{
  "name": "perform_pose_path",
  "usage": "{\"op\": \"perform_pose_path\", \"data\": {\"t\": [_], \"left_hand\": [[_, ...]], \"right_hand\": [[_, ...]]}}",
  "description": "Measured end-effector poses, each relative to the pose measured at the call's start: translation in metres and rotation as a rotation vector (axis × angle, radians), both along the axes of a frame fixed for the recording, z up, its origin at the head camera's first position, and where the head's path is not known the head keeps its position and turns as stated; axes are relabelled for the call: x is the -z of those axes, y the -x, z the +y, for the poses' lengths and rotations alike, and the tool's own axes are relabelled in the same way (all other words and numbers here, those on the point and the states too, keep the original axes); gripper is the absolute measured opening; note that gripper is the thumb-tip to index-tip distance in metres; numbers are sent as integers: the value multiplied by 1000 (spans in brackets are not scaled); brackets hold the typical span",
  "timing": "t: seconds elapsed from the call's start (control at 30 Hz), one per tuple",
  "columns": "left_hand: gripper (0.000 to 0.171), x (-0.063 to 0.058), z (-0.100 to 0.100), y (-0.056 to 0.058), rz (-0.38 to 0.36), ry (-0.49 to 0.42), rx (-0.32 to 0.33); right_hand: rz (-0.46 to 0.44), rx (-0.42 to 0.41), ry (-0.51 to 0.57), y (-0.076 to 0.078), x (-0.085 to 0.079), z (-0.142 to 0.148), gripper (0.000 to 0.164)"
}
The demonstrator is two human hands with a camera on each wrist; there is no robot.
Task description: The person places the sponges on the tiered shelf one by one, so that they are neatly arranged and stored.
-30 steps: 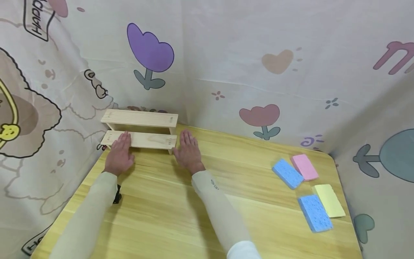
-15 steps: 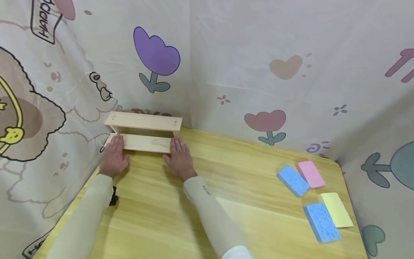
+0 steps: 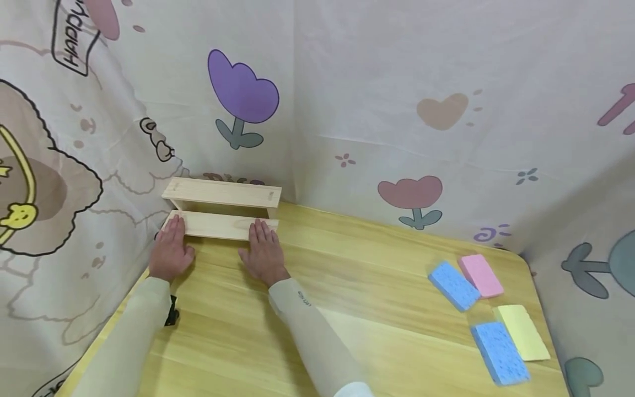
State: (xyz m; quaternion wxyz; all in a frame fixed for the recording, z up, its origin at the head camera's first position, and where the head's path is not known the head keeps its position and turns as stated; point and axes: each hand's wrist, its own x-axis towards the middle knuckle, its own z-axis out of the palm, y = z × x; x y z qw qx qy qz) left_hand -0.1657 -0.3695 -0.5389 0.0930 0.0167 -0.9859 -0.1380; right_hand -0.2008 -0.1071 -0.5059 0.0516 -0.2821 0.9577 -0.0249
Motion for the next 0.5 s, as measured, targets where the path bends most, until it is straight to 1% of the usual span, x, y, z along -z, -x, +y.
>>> {"op": "perform_pose_path", "data": {"t": [0.1, 0.3, 0.5], "left_hand": [[74, 3, -2, -1, -9, 2, -10], [72, 6, 1, -4, 22, 11, -16], [72, 10, -1, -1, 51, 19, -22]], "right_hand": [[1, -2, -12, -1, 5, -3, 72], [-18, 5, -2, -2, 12, -5, 71], [-40, 29, -40, -2, 13, -7, 71]]}}
